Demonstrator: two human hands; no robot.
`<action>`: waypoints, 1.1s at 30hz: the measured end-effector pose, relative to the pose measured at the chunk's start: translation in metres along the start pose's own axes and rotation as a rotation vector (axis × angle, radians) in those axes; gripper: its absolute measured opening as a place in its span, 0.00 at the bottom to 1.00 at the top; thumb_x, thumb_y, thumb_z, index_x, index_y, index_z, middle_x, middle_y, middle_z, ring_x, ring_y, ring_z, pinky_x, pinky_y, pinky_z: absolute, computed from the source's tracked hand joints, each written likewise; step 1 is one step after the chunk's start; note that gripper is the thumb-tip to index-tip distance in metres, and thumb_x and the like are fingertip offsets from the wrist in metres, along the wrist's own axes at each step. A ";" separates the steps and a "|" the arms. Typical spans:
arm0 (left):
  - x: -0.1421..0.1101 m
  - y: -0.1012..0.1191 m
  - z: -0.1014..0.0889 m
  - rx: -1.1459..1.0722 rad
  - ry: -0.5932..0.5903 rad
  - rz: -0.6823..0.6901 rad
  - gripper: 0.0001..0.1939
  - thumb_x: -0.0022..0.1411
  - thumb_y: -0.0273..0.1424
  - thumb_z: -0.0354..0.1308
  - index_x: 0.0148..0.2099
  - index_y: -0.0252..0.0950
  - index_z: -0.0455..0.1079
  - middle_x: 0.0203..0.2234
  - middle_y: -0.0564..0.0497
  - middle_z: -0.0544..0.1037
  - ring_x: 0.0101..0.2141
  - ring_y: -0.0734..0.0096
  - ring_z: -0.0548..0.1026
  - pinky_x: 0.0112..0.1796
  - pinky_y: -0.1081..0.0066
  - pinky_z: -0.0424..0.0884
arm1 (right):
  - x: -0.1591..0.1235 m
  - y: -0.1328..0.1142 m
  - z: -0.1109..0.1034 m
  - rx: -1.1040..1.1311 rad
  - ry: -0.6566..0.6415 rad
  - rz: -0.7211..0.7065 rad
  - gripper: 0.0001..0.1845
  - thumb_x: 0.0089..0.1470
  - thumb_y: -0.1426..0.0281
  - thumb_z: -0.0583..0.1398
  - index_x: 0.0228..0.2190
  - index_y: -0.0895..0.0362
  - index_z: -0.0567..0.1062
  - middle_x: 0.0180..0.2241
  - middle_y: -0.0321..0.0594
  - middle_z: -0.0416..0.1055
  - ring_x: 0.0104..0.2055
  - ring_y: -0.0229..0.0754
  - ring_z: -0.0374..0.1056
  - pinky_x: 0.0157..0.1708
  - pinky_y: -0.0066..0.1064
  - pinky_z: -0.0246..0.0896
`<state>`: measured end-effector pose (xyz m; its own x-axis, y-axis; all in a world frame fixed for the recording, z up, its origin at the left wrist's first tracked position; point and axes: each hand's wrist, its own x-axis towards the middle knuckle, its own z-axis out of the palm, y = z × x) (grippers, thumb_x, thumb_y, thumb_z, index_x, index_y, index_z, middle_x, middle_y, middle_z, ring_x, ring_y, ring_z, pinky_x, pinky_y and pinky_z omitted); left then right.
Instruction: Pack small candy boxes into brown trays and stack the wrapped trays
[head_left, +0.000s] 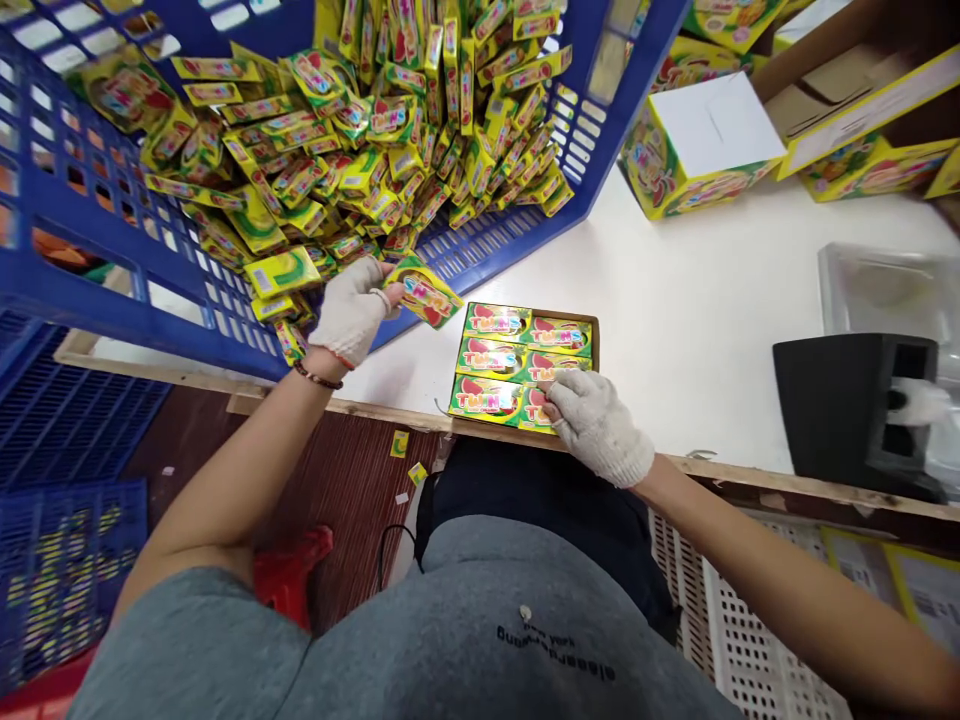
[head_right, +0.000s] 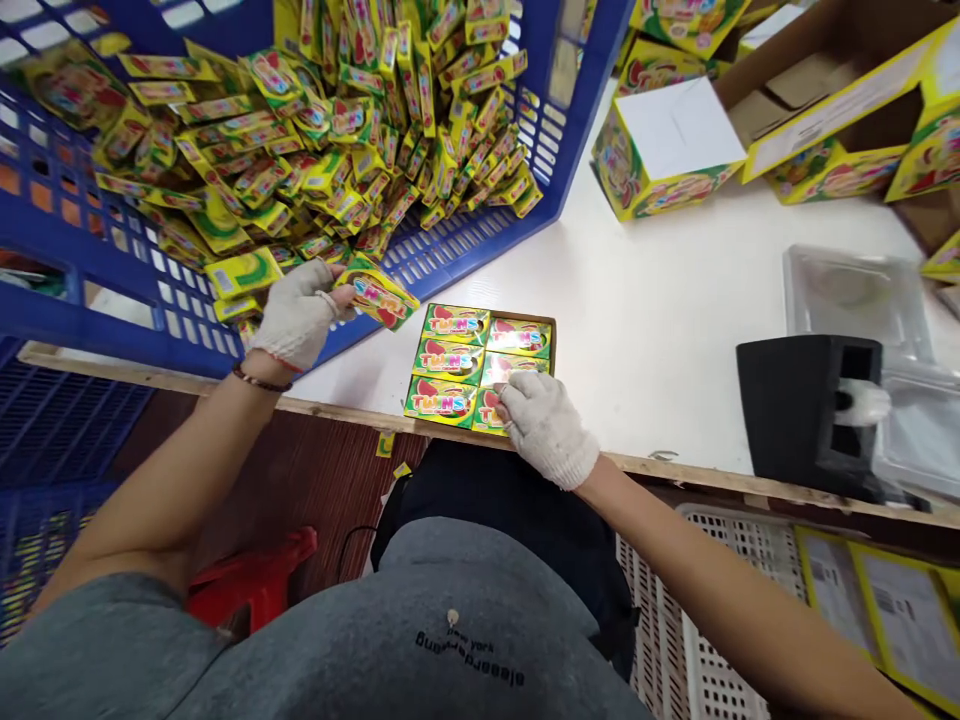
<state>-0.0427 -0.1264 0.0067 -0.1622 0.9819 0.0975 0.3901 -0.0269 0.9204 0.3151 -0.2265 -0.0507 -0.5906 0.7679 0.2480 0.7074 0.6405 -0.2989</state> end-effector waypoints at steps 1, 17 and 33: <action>-0.006 0.005 0.010 -0.149 -0.039 -0.046 0.17 0.58 0.38 0.70 0.45 0.36 0.72 0.39 0.51 0.81 0.37 0.67 0.79 0.42 0.60 0.81 | -0.002 -0.001 0.001 0.002 -0.003 -0.002 0.21 0.72 0.66 0.50 0.50 0.58 0.80 0.45 0.53 0.78 0.46 0.55 0.71 0.45 0.45 0.67; -0.052 0.062 0.121 -0.389 -0.589 -0.075 0.17 0.70 0.46 0.59 0.50 0.39 0.76 0.45 0.43 0.84 0.45 0.55 0.84 0.43 0.54 0.85 | 0.064 0.007 -0.075 0.065 0.096 -0.092 0.36 0.60 0.59 0.63 0.66 0.55 0.69 0.71 0.55 0.60 0.75 0.64 0.52 0.66 0.60 0.62; 0.042 -0.057 -0.041 0.775 -0.246 0.082 0.21 0.63 0.49 0.63 0.41 0.34 0.72 0.45 0.45 0.78 0.63 0.45 0.70 0.68 0.40 0.56 | 0.059 0.022 -0.029 -0.126 -0.240 0.087 0.32 0.67 0.56 0.58 0.65 0.60 0.72 0.57 0.58 0.73 0.55 0.61 0.68 0.52 0.50 0.63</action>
<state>-0.1085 -0.0913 -0.0261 0.0622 0.9979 -0.0154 0.9228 -0.0516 0.3818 0.3074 -0.1670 -0.0160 -0.5900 0.8074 -0.0037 0.7933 0.5788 -0.1888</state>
